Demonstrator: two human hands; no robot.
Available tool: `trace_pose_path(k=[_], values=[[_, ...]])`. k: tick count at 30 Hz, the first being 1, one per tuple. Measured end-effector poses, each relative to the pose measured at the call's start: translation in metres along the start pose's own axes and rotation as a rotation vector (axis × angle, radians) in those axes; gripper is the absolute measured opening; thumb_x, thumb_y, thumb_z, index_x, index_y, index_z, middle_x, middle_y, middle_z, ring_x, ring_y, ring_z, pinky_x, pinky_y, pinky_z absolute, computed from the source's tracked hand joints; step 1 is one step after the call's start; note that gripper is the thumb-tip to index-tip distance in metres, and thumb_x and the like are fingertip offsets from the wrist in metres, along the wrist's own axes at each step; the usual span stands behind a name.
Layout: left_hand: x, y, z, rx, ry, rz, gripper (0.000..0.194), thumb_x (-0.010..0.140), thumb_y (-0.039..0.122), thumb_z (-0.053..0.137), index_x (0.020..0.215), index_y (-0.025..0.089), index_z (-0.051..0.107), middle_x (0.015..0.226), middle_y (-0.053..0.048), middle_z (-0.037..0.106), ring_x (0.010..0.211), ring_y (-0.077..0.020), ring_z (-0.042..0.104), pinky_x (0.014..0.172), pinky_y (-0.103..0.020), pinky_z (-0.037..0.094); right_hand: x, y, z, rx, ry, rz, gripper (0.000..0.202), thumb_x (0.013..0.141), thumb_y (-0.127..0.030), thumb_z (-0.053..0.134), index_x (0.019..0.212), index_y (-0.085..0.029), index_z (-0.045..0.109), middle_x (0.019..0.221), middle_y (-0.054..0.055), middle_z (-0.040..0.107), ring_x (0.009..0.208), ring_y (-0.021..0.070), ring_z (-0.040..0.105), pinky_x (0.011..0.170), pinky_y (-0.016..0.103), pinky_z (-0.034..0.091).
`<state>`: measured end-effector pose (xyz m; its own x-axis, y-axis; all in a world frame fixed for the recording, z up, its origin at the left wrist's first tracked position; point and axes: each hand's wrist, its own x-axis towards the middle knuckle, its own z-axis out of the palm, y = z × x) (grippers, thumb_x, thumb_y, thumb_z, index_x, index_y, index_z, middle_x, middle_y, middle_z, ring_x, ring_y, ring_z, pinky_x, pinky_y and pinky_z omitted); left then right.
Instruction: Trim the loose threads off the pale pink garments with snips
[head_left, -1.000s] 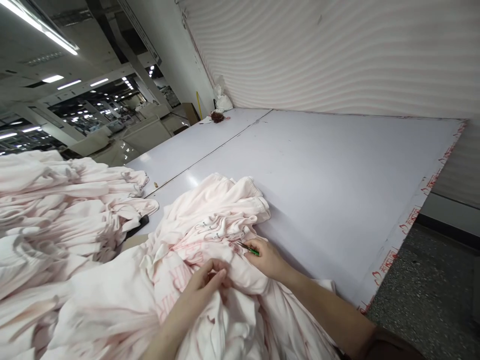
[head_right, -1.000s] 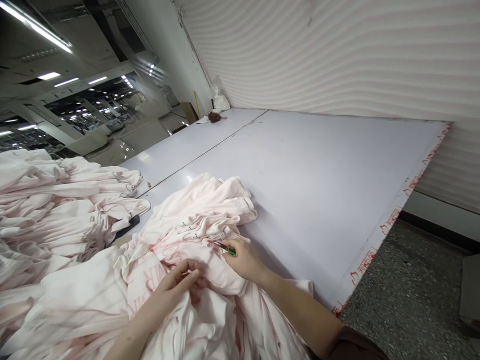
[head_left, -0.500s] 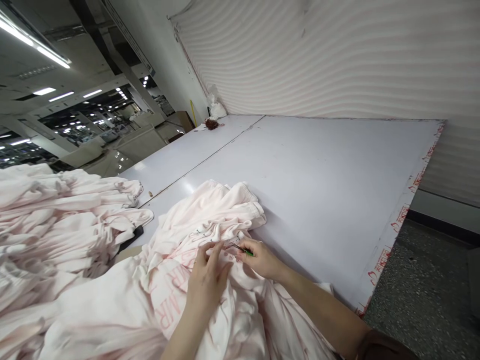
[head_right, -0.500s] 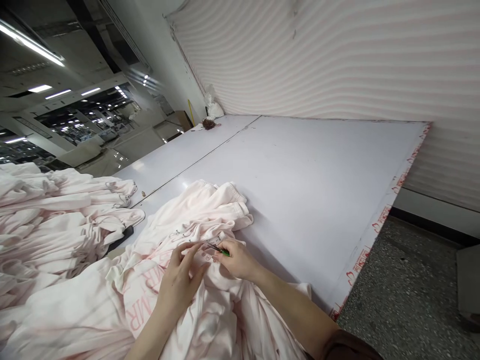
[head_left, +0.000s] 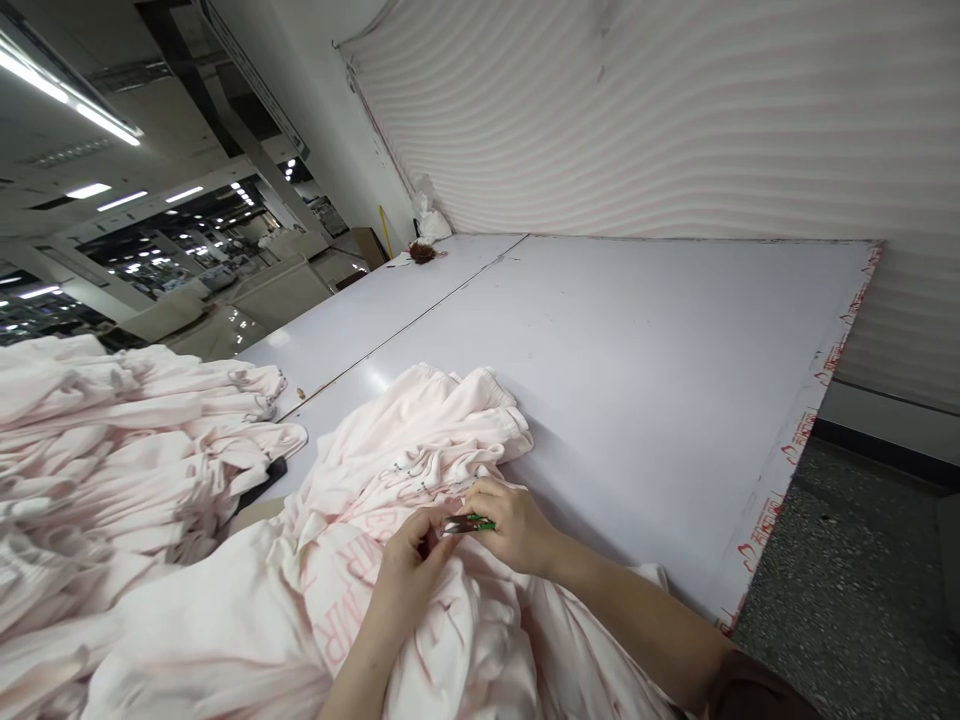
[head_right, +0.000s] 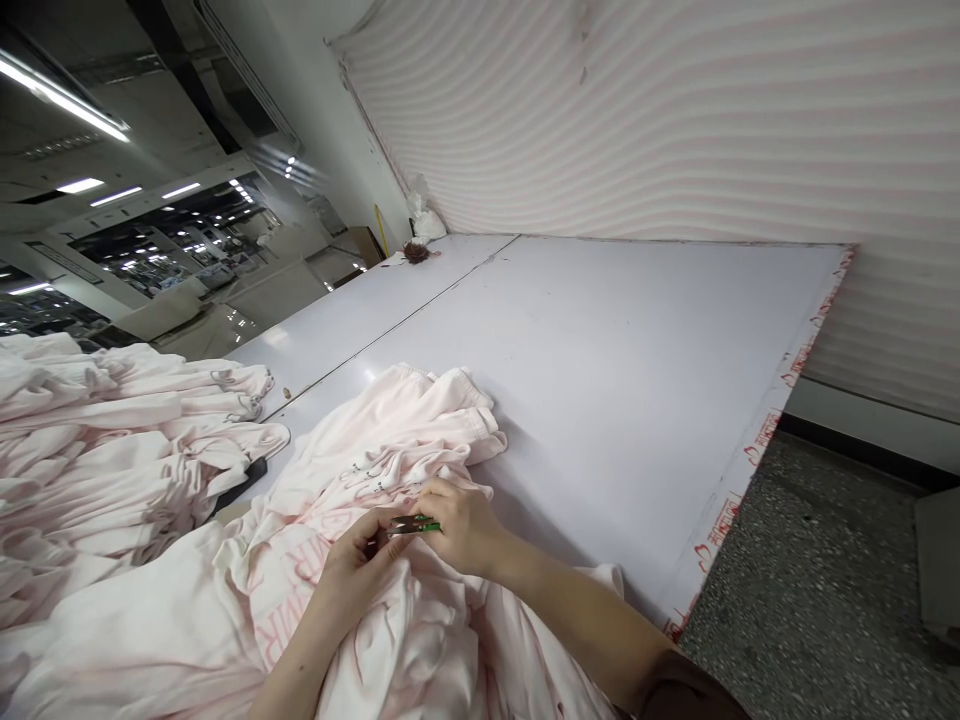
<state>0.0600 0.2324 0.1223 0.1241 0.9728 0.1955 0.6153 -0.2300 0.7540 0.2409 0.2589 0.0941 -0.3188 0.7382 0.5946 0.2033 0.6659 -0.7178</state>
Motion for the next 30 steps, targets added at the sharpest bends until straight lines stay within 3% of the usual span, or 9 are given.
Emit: trace_pose_path(k=[3, 5, 11, 14, 17, 23, 30], values=[[-0.001, -0.003, -0.001, -0.099, -0.051, -0.121, 0.039, 0.074, 0.055, 0.066, 0.081, 0.017, 0.069, 0.057, 0.004, 0.045, 0.056, -0.0119, 0.038, 0.053, -0.024, 0.03, 0.002, 0.003, 0.002, 0.084, 0.021, -0.062, 0.021, 0.092, -0.035, 0.056, 0.079, -0.019, 0.062, 0.083, 0.005, 0.064, 0.075, 0.0166, 0.06, 0.068, 0.028, 0.047], [-0.002, -0.004, -0.001, -0.161, -0.088, -0.17, 0.043, 0.071, 0.059, 0.067, 0.08, 0.017, 0.069, 0.057, 0.003, 0.045, 0.057, -0.0119, 0.038, 0.054, -0.024, 0.029, 0.004, 0.001, 0.0, 0.171, 0.029, -0.061, 0.027, 0.093, -0.041, 0.055, 0.078, -0.019, 0.059, 0.079, 0.003, 0.06, 0.073, 0.016, 0.057, 0.067, 0.028, 0.046], [-0.005, -0.002, -0.001, -0.242, -0.107, -0.233, 0.049, 0.067, 0.064, 0.07, 0.077, 0.016, 0.069, 0.059, 0.002, 0.047, 0.058, -0.0119, 0.038, 0.055, -0.024, 0.03, 0.004, -0.013, -0.015, 0.3, 0.036, 0.134, 0.025, 0.093, -0.04, 0.054, 0.078, -0.019, 0.055, 0.076, -0.001, 0.054, 0.072, 0.014, 0.052, 0.068, 0.026, 0.044], [-0.007, -0.005, 0.0, -0.306, -0.072, -0.252, 0.047, 0.07, 0.063, 0.069, 0.078, 0.017, 0.067, 0.06, 0.003, 0.048, 0.058, -0.0116, 0.04, 0.054, -0.023, 0.03, -0.001, -0.018, -0.024, 0.221, -0.016, 0.187, 0.018, 0.085, -0.036, 0.066, 0.091, -0.02, 0.063, 0.087, 0.001, 0.06, 0.08, 0.0157, 0.057, 0.073, 0.026, 0.046], [-0.008, -0.011, 0.003, -0.404, -0.042, -0.27, 0.046, 0.07, 0.062, 0.07, 0.078, 0.017, 0.066, 0.062, 0.001, 0.055, 0.059, -0.0123, 0.045, 0.056, -0.023, 0.034, -0.009, -0.023, -0.026, 0.071, -0.095, 0.139, 0.028, 0.081, -0.033, 0.072, 0.106, -0.022, 0.068, 0.096, 0.003, 0.063, 0.087, 0.0182, 0.061, 0.076, 0.028, 0.047], [-0.008, -0.019, 0.006, -0.464, -0.012, -0.301, 0.047, 0.067, 0.061, 0.073, 0.079, 0.016, 0.067, 0.064, 0.0, 0.059, 0.058, -0.0117, 0.049, 0.055, -0.023, 0.037, -0.016, -0.032, -0.013, -0.264, -0.067, 0.16, 0.02, 0.086, -0.019, 0.062, 0.102, -0.023, 0.072, 0.09, 0.004, 0.067, 0.08, 0.019, 0.064, 0.071, 0.028, 0.047], [-0.009, -0.018, 0.004, -0.452, -0.052, -0.304, 0.046, 0.068, 0.06, 0.073, 0.079, 0.016, 0.068, 0.066, -0.001, 0.061, 0.06, -0.0127, 0.051, 0.056, -0.023, 0.037, -0.012, -0.026, -0.01, -0.084, -0.075, 0.274, 0.017, 0.085, -0.025, 0.066, 0.099, -0.026, 0.075, 0.088, 0.001, 0.068, 0.08, 0.0164, 0.065, 0.073, 0.026, 0.049]])
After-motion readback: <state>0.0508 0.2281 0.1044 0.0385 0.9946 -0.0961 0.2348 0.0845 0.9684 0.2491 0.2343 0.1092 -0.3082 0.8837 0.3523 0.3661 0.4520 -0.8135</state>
